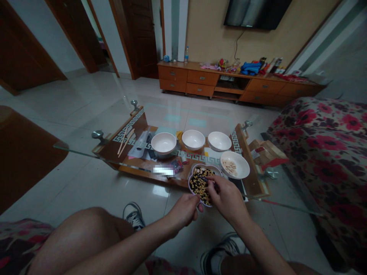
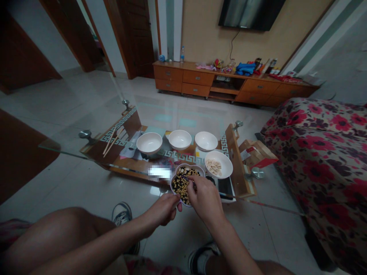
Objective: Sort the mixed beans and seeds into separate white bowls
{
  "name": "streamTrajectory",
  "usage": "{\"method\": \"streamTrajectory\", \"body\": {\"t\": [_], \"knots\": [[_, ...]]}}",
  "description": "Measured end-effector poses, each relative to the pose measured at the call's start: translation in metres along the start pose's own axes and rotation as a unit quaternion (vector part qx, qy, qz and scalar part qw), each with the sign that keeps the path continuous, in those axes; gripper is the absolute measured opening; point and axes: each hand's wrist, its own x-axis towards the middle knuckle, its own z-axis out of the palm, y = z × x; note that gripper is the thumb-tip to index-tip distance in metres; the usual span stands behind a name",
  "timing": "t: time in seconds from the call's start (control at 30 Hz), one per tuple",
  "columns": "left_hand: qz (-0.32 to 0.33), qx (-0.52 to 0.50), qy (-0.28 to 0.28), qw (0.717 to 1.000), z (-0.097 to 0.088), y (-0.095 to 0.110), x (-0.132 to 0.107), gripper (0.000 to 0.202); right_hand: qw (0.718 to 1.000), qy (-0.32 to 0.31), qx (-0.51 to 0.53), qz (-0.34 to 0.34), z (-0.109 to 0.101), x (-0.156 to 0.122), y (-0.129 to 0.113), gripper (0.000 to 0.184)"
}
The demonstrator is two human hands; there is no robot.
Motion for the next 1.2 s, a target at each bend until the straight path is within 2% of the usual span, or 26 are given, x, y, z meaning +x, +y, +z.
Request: {"method": "streamTrajectory", "body": {"t": [0.43, 0.63, 0.87, 1.2], "knots": [[-0.003, 0.005, 0.000, 1.000, 0.002, 0.001, 0.000, 0.041, 0.997, 0.002, -0.034, -0.068, 0.006, 0.001, 0.011, 0.027], [-0.004, 0.003, -0.001, 1.000, 0.002, 0.004, -0.001, 0.042, 0.996, -0.005, -0.061, -0.066, 0.008, 0.001, 0.013, 0.027], [0.006, 0.005, -0.004, 1.000, 0.001, -0.001, 0.001, 0.045, 0.990, 0.032, -0.099, -0.091, 0.010, 0.001, 0.017, 0.026], [-0.001, 0.002, -0.003, 1.000, 0.001, -0.001, 0.002, 0.042, 0.990, 0.037, -0.106, -0.087, 0.012, 0.001, 0.016, 0.026]]}}
